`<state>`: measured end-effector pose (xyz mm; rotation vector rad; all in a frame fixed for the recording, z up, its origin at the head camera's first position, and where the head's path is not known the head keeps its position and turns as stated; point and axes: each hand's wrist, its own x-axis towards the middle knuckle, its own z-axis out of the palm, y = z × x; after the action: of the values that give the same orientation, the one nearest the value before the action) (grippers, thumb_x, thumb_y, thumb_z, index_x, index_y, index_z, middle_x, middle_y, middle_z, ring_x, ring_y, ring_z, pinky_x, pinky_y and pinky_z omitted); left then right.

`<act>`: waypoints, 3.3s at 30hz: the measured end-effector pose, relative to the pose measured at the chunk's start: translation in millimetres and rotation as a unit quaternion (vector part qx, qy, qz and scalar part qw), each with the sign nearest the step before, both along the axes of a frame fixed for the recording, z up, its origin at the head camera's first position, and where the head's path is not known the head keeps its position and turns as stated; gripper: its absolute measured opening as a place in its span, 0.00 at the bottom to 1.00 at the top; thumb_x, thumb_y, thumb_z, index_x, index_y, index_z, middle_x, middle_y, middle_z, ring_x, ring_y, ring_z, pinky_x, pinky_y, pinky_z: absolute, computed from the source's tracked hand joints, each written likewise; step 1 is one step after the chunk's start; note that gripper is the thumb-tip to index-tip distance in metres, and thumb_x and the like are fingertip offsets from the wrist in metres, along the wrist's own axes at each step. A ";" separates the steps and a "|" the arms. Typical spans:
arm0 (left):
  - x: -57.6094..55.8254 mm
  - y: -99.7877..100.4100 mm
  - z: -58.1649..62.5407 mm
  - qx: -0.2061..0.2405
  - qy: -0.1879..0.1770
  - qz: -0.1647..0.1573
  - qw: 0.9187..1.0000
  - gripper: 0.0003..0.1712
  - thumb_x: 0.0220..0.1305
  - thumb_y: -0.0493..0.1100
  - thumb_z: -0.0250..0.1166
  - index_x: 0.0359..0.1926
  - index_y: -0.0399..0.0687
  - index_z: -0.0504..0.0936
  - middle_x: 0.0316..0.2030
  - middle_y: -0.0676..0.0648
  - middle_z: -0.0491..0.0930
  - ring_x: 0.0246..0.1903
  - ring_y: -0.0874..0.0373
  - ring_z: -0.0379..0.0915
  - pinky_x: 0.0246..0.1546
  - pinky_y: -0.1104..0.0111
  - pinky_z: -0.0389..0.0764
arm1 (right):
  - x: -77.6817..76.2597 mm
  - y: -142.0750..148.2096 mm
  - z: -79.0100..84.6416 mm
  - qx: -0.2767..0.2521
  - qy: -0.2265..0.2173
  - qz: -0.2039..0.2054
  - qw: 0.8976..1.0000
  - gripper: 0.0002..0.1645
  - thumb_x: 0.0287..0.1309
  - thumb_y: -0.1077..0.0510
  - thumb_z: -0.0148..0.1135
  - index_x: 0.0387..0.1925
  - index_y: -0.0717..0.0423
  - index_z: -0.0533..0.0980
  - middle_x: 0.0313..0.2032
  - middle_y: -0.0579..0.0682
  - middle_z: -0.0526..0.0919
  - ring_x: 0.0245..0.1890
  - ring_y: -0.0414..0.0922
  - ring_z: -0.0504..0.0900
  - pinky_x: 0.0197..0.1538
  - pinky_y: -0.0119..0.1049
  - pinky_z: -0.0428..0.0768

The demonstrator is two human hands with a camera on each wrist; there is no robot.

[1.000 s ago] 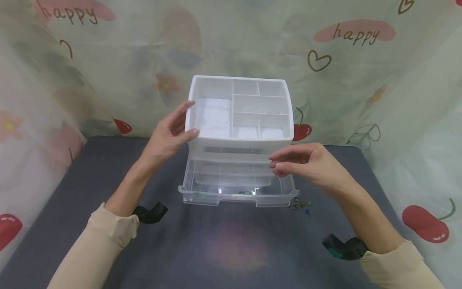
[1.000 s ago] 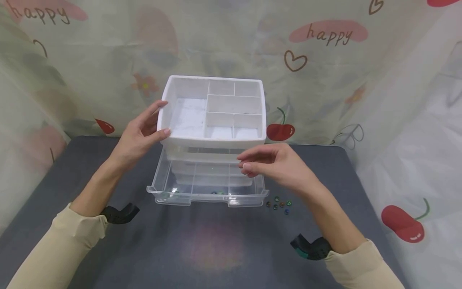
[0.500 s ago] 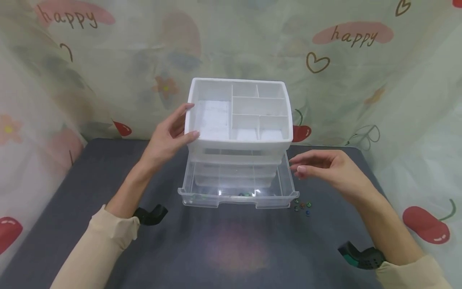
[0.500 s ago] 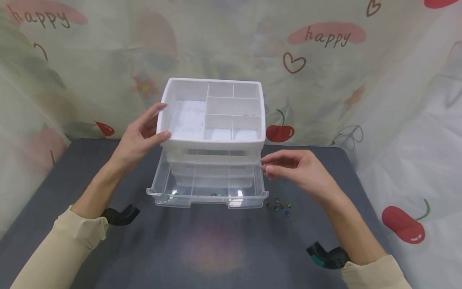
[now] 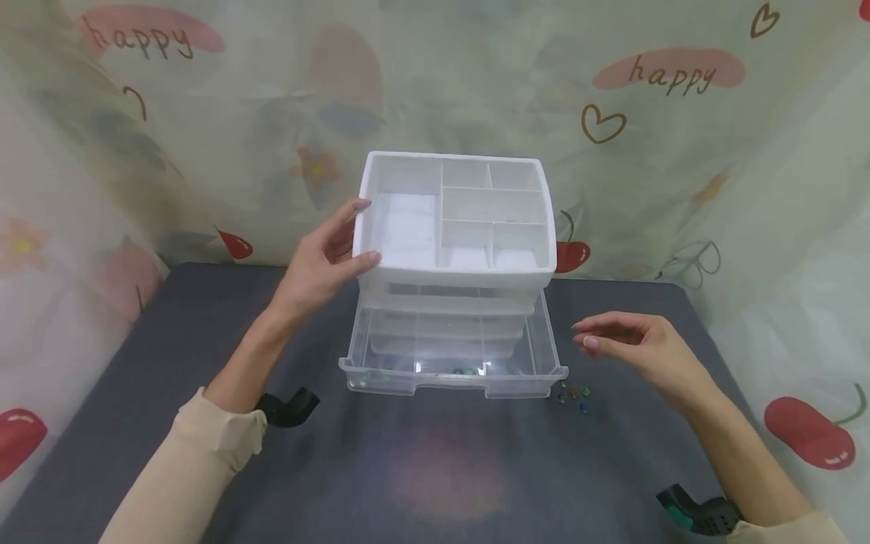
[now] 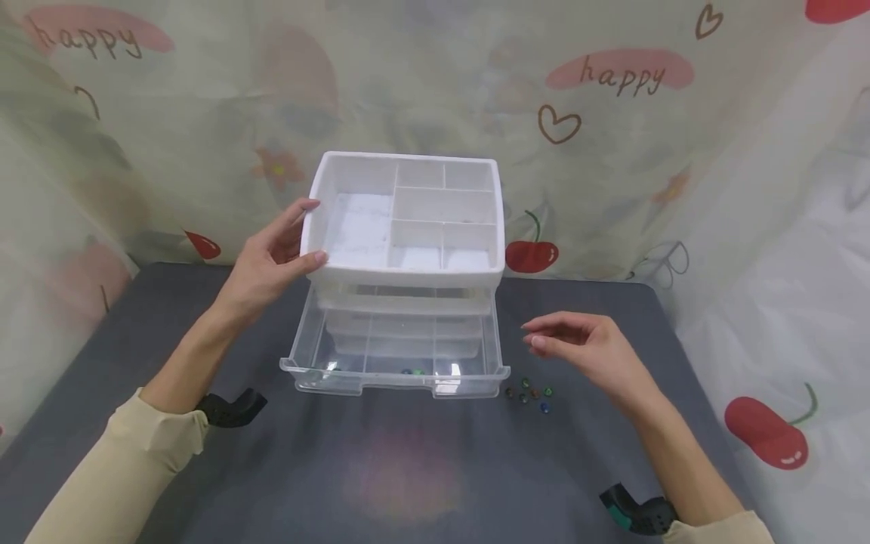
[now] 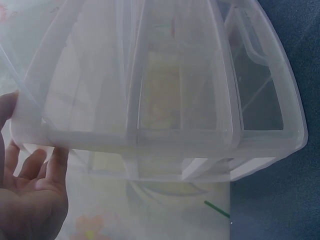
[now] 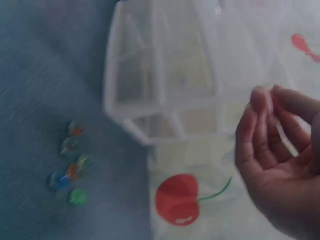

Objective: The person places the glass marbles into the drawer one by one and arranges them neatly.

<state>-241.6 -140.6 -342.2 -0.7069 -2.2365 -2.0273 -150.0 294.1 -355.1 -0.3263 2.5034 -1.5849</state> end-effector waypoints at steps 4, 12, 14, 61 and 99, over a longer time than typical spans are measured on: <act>0.1 0.6 -0.8 0.003 -0.001 -0.001 1.000 0.42 0.64 0.34 0.68 0.75 0.50 0.61 0.73 0.40 0.59 0.70 0.46 0.60 0.55 0.71 0.74 | 2.5 8.0 -17.1 -0.009 0.016 -0.018 1.000 0.16 0.64 0.59 0.66 0.50 0.62 0.81 0.43 0.50 0.88 0.42 0.45 0.87 0.48 0.32 0.80; 1.0 0.0 -1.4 -0.005 -0.001 0.000 1.000 0.41 0.65 0.35 0.67 0.76 0.53 0.60 0.73 0.42 0.59 0.71 0.47 0.59 0.56 0.69 0.73 | 4.9 19.6 -52.9 -0.003 0.021 -0.041 0.999 0.17 0.64 0.58 0.67 0.51 0.64 0.81 0.44 0.47 0.88 0.42 0.44 0.86 0.46 0.31 0.80; 1.1 -0.2 -1.4 -0.005 -0.002 0.000 1.000 0.41 0.66 0.35 0.66 0.76 0.53 0.60 0.73 0.42 0.60 0.71 0.48 0.59 0.57 0.68 0.73 | 5.9 21.8 -61.0 -0.001 0.019 -0.045 0.999 0.18 0.64 0.58 0.67 0.51 0.65 0.80 0.44 0.48 0.88 0.42 0.45 0.86 0.46 0.30 0.79; 1.1 0.2 -1.8 -0.003 -0.004 -0.002 1.000 0.40 0.67 0.34 0.65 0.76 0.54 0.60 0.74 0.43 0.59 0.71 0.51 0.58 0.60 0.65 0.71 | 5.2 52.2 -129.0 0.133 -0.042 -0.064 0.988 0.22 0.56 0.51 0.73 0.50 0.57 0.85 0.42 0.53 0.87 0.37 0.38 0.85 0.41 0.29 0.79; 2.3 1.1 -1.6 -0.009 0.006 0.006 1.000 0.41 0.67 0.35 0.65 0.76 0.53 0.59 0.73 0.42 0.59 0.71 0.49 0.59 0.58 0.66 0.73 | -1.4 27.8 -91.6 0.046 0.003 -0.111 0.993 0.27 0.65 0.47 0.65 0.56 0.63 0.80 0.45 0.54 0.87 0.39 0.44 0.86 0.42 0.32 0.82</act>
<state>-239.4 -139.5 -343.8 -0.7036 -2.2491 -1.9966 -151.4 321.9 -446.8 -0.0401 2.6863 -1.5361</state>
